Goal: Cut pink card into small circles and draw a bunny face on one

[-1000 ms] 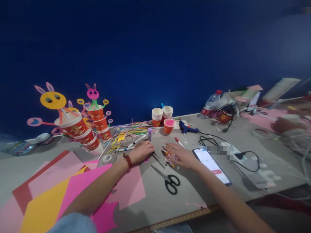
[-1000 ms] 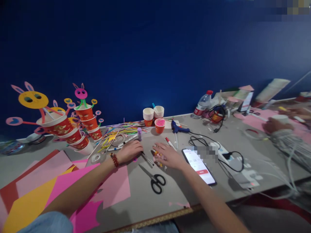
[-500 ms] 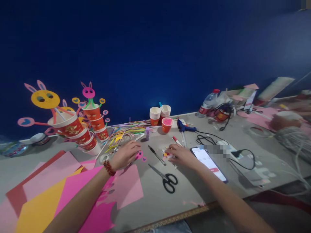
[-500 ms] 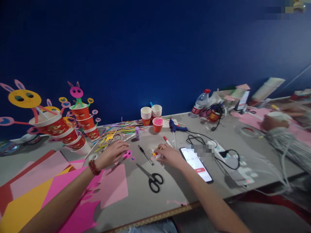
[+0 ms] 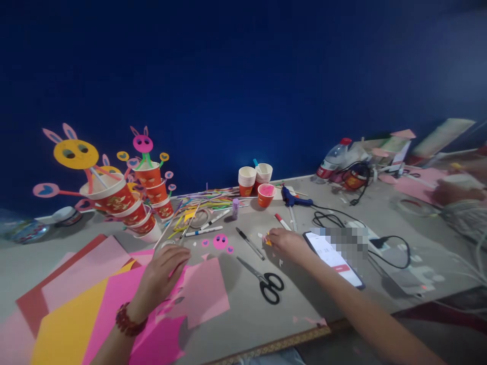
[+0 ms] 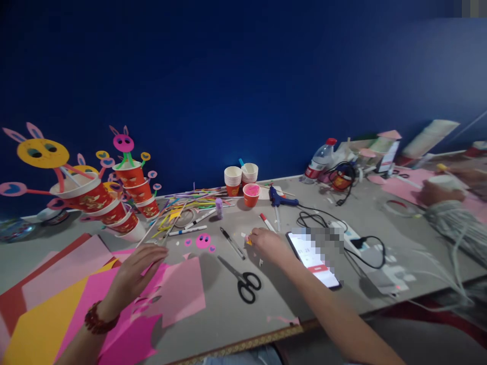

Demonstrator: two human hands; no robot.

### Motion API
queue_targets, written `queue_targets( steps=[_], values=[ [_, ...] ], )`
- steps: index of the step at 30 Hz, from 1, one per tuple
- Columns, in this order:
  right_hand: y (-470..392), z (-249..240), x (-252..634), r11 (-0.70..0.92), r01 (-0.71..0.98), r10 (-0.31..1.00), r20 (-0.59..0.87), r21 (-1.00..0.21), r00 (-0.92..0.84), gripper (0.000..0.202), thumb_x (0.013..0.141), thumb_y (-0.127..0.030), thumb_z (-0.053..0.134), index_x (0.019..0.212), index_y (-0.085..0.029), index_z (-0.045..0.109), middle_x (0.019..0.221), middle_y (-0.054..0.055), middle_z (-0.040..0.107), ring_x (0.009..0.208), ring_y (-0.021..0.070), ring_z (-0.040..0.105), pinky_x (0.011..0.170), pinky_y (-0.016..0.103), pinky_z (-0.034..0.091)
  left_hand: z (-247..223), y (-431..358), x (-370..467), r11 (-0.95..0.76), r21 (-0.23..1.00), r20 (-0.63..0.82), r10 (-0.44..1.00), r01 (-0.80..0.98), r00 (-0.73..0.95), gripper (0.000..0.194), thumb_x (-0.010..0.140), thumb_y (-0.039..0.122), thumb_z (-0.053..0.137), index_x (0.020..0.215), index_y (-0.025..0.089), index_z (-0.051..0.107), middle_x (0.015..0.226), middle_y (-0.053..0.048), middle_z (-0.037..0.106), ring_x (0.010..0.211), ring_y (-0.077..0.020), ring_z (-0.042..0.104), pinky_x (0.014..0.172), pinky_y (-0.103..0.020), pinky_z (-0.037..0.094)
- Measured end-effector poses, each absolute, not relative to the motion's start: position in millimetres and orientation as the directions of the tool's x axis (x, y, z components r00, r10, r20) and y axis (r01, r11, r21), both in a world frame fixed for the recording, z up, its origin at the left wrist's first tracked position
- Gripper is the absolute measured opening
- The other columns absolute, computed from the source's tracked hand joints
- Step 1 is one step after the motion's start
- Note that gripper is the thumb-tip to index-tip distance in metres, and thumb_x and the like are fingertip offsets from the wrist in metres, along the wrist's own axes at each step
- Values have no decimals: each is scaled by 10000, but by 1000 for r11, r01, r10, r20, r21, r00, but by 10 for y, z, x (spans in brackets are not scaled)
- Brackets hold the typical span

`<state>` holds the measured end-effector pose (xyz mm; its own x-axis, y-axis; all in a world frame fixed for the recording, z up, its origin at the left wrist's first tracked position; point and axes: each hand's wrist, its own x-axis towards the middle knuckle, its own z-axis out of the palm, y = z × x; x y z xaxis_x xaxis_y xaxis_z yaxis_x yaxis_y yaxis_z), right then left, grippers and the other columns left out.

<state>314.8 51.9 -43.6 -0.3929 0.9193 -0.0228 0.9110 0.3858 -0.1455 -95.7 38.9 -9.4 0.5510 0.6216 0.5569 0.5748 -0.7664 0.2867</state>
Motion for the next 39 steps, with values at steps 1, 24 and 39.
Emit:
queue_targets(
  steps=[1, 24, 39],
  values=[
    [521, -428, 3155, 385, 908, 920, -10, -167, -392, 240, 917, -160, 518, 995, -206, 741, 936, 90, 695, 876, 228, 648, 731, 301, 480, -115, 376, -952, -765, 293, 563, 623, 574, 542, 196, 955, 167, 514, 1062, 222, 669, 1025, -59, 730, 981, -204, 665, 869, -361, 558],
    [2312, 519, 3366, 335, 940, 939, -64, -64, -339, 237, 731, -136, 645, 880, -221, 809, 832, 77, 763, 764, 236, 681, 652, 276, 441, -286, 460, -1043, -708, 326, 589, 670, 626, 452, 174, 964, 194, 514, 1070, 237, 645, 958, -62, 725, 923, -214, 686, 818, -359, 579],
    [2153, 707, 3366, 310, 949, 947, -114, 64, -301, 225, 773, -174, 646, 949, -233, 774, 959, 71, 763, 834, 230, 680, 596, 243, 384, -338, 492, -1070, -713, 361, 570, 679, 601, 463, 153, 962, 164, 525, 1024, 220, 653, 890, -40, 714, 849, -174, 677, 746, -281, 551]
  ],
)
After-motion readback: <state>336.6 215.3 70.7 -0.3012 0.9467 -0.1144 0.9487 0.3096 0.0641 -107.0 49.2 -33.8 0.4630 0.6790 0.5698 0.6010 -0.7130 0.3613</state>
